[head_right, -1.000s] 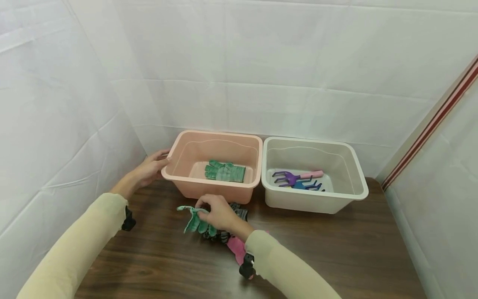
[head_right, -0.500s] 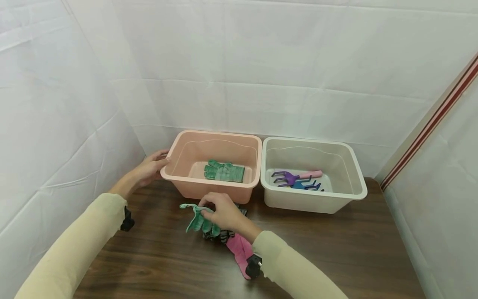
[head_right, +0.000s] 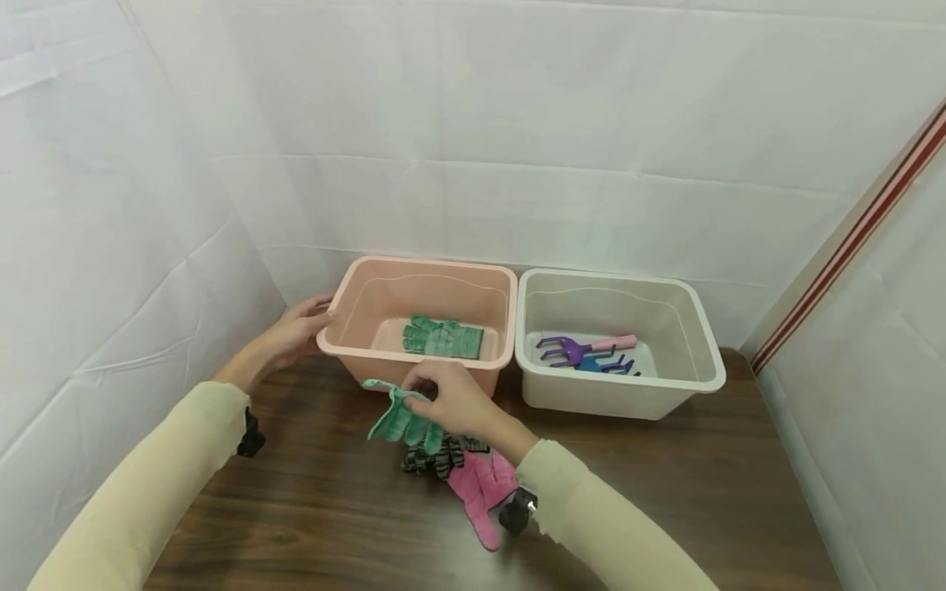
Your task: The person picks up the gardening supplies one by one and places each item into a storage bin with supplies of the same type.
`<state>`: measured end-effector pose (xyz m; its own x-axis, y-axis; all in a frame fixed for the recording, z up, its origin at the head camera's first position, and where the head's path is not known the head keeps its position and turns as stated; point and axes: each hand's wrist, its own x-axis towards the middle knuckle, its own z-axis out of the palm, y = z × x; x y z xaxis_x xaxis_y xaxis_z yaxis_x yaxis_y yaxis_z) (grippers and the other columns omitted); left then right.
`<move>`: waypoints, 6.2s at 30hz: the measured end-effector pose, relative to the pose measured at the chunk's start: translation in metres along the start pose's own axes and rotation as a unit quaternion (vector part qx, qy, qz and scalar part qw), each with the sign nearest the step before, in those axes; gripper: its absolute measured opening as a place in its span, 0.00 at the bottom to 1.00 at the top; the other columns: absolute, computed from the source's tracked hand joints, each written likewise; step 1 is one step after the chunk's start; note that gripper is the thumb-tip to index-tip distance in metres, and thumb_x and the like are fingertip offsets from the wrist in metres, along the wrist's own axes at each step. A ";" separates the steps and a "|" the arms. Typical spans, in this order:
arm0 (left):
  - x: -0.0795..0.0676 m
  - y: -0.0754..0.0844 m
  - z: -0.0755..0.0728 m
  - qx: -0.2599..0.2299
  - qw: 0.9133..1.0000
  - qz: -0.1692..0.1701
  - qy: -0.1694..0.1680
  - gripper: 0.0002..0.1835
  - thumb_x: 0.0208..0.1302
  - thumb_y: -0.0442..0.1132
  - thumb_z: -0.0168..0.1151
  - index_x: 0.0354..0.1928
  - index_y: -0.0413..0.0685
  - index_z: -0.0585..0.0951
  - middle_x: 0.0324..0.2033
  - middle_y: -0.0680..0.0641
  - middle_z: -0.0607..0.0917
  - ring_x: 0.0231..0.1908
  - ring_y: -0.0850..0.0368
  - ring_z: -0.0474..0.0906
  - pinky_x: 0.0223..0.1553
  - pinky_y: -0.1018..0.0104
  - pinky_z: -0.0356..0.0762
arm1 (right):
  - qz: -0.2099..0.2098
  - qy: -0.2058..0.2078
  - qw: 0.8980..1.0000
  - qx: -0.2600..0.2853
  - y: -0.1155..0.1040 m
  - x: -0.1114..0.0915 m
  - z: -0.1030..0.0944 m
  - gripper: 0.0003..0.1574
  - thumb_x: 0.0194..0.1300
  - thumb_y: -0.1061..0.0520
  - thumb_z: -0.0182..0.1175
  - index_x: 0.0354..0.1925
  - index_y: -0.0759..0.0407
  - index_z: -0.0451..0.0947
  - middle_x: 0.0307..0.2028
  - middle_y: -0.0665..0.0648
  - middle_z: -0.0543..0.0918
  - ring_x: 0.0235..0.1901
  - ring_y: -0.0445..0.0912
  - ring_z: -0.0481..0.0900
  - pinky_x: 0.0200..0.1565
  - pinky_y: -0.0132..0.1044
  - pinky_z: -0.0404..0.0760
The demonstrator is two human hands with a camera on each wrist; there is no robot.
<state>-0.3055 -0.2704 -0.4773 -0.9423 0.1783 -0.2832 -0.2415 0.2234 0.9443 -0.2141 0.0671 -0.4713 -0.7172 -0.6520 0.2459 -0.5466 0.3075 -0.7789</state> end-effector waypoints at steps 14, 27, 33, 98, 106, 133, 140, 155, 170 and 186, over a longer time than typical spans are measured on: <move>0.002 0.000 0.003 -0.004 1.000 0.004 0.000 0.36 0.85 0.43 0.48 0.86 0.46 0.47 0.83 0.35 0.52 0.78 0.33 0.57 0.70 0.31 0.66 | -0.031 0.021 0.998 0.041 -0.015 0.001 -0.035 0.06 0.70 0.65 0.69 0.42 0.55 0.85 0.39 0.51 0.85 0.39 0.43 0.82 0.42 0.38 0.87; 0.004 0.001 0.007 -0.013 1.000 0.002 0.001 0.36 0.85 0.42 0.48 0.86 0.47 0.47 0.83 0.36 0.52 0.78 0.32 0.57 0.71 0.29 0.63 | -0.040 0.068 0.997 0.022 -0.020 0.009 -0.072 0.05 0.72 0.62 0.69 0.45 0.54 0.85 0.38 0.49 0.86 0.38 0.45 0.83 0.42 0.40 0.84; 0.003 0.002 0.008 -0.011 1.000 0.003 0.003 0.36 0.85 0.42 0.48 0.86 0.47 0.47 0.83 0.35 0.52 0.78 0.32 0.56 0.71 0.30 0.62 | -0.032 0.081 0.996 0.019 -0.018 0.015 -0.084 0.04 0.73 0.62 0.68 0.45 0.56 0.86 0.37 0.51 0.87 0.36 0.46 0.83 0.40 0.39 0.84; 0.005 -0.006 0.006 -0.014 1.000 0.018 0.005 0.36 0.85 0.44 0.49 0.86 0.46 0.48 0.82 0.35 0.53 0.75 0.32 0.62 0.64 0.38 0.74 | 0.110 0.221 0.969 0.029 0.069 0.036 -0.084 0.05 0.74 0.62 0.67 0.46 0.62 0.85 0.42 0.60 0.86 0.43 0.52 0.84 0.47 0.42 0.83; 0.005 -0.006 0.007 -0.013 1.000 0.024 0.001 0.36 0.85 0.44 0.49 0.86 0.44 0.48 0.82 0.34 0.53 0.75 0.32 0.62 0.62 0.40 0.76 | 0.122 0.205 0.971 0.001 0.072 0.035 -0.081 0.04 0.74 0.61 0.67 0.45 0.61 0.85 0.38 0.57 0.86 0.38 0.50 0.82 0.43 0.41 0.81; -0.001 -0.001 0.007 -0.024 1.000 0.018 -0.004 0.37 0.85 0.43 0.49 0.86 0.46 0.47 0.83 0.35 0.52 0.75 0.31 0.61 0.67 0.33 0.70 | 0.126 0.197 0.972 -0.031 0.072 0.034 -0.076 0.09 0.72 0.59 0.70 0.49 0.58 0.85 0.44 0.56 0.87 0.45 0.51 0.84 0.51 0.46 0.84; -0.001 -0.004 0.008 -0.031 0.999 0.014 0.001 0.37 0.85 0.43 0.50 0.86 0.46 0.47 0.83 0.36 0.52 0.76 0.32 0.60 0.68 0.31 0.67 | 0.137 0.186 0.973 -0.026 0.069 0.033 -0.075 0.22 0.71 0.58 0.72 0.59 0.61 0.81 0.54 0.60 0.84 0.56 0.54 0.82 0.61 0.48 0.81; 0.000 -0.004 0.013 -0.037 0.999 0.017 -0.005 0.36 0.85 0.44 0.50 0.86 0.48 0.48 0.83 0.37 0.53 0.76 0.32 0.60 0.66 0.33 0.70 | 0.131 0.184 0.974 -0.034 0.069 0.026 -0.075 0.23 0.70 0.57 0.72 0.59 0.62 0.81 0.53 0.60 0.85 0.55 0.55 0.83 0.60 0.49 0.82; -0.004 -0.008 0.010 -0.029 1.000 0.005 0.006 0.35 0.86 0.45 0.49 0.86 0.48 0.50 0.82 0.37 0.54 0.75 0.34 0.62 0.64 0.38 0.75 | 0.125 0.176 0.976 -0.036 0.070 0.027 -0.072 0.22 0.71 0.56 0.72 0.59 0.61 0.81 0.54 0.60 0.84 0.55 0.54 0.83 0.60 0.50 0.82; -0.004 -0.004 0.014 -0.041 0.999 0.002 0.008 0.35 0.86 0.44 0.50 0.86 0.48 0.51 0.82 0.37 0.54 0.75 0.33 0.63 0.67 0.34 0.71 | 0.121 0.170 0.978 -0.031 0.071 0.025 -0.076 0.22 0.71 0.56 0.72 0.59 0.60 0.81 0.54 0.60 0.84 0.54 0.57 0.84 0.58 0.50 0.83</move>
<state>-0.2977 -0.2585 -0.4827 -0.9466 0.1632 -0.2782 -0.2564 0.1427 0.9560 -0.3033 0.1253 -0.4766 -0.9252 -0.2908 0.2438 -0.3604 0.4723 -0.8044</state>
